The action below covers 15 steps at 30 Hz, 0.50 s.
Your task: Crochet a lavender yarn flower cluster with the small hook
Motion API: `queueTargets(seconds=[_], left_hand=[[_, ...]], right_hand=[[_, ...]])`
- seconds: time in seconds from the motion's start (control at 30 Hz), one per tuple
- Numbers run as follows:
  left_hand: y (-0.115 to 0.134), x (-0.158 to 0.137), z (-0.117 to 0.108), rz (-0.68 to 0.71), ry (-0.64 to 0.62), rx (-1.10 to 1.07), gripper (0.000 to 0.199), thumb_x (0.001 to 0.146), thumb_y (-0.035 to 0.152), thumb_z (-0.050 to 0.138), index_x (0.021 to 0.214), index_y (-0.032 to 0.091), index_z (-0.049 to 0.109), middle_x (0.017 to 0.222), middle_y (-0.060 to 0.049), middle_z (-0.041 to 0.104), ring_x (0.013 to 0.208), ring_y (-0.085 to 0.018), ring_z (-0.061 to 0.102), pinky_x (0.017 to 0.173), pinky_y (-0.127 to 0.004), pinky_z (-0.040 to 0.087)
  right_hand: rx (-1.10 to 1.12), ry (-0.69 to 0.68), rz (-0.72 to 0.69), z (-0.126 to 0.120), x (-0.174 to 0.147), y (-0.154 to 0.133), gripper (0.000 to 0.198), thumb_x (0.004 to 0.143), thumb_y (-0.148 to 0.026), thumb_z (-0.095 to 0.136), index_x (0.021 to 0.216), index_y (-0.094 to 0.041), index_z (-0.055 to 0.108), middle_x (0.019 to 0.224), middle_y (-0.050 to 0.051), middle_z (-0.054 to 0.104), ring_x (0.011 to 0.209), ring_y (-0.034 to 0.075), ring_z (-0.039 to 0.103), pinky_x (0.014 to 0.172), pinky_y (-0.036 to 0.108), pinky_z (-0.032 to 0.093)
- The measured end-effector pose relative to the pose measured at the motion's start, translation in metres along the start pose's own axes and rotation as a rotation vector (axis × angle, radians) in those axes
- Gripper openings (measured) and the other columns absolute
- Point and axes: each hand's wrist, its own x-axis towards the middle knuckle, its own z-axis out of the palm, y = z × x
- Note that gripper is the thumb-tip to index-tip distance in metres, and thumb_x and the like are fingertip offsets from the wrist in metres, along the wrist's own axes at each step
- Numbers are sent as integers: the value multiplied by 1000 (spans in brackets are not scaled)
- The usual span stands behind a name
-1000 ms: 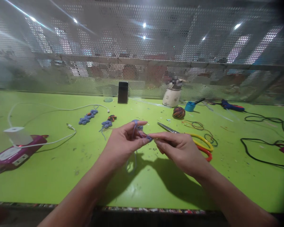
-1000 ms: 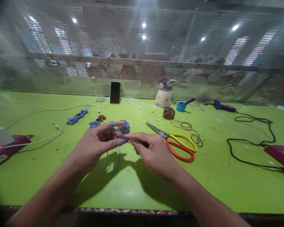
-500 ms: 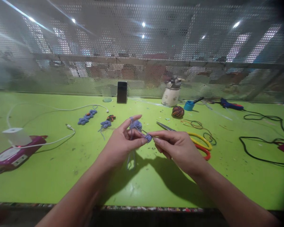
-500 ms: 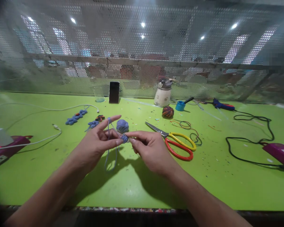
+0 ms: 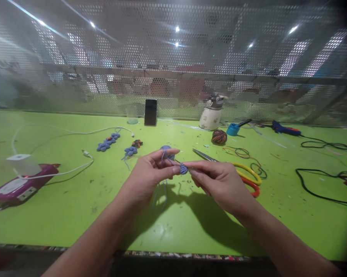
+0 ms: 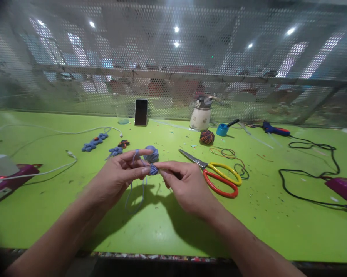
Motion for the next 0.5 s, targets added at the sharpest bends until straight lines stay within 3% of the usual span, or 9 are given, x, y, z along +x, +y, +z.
queueTargets(seconds=[0.2, 0.5], left_hand=[[0, 0, -1, -20, -19, -22, 58, 65, 18, 83, 119, 13, 63, 68, 1, 66, 62, -10, 55, 65, -26, 40], [1, -1, 1, -28, 3, -79, 56, 60, 14, 84, 113, 13, 65, 65, 3, 63, 60, -10, 54, 64, -26, 38]], right_hand=[[51, -7, 50, -2, 2, 3, 29, 85, -23, 61, 109, -17, 75, 55, -4, 44, 48, 8, 30, 46, 24, 24], [77, -43, 51, -4, 3, 2, 29, 84, -25, 61, 107, -15, 75, 54, -3, 46, 47, 8, 33, 46, 24, 25]])
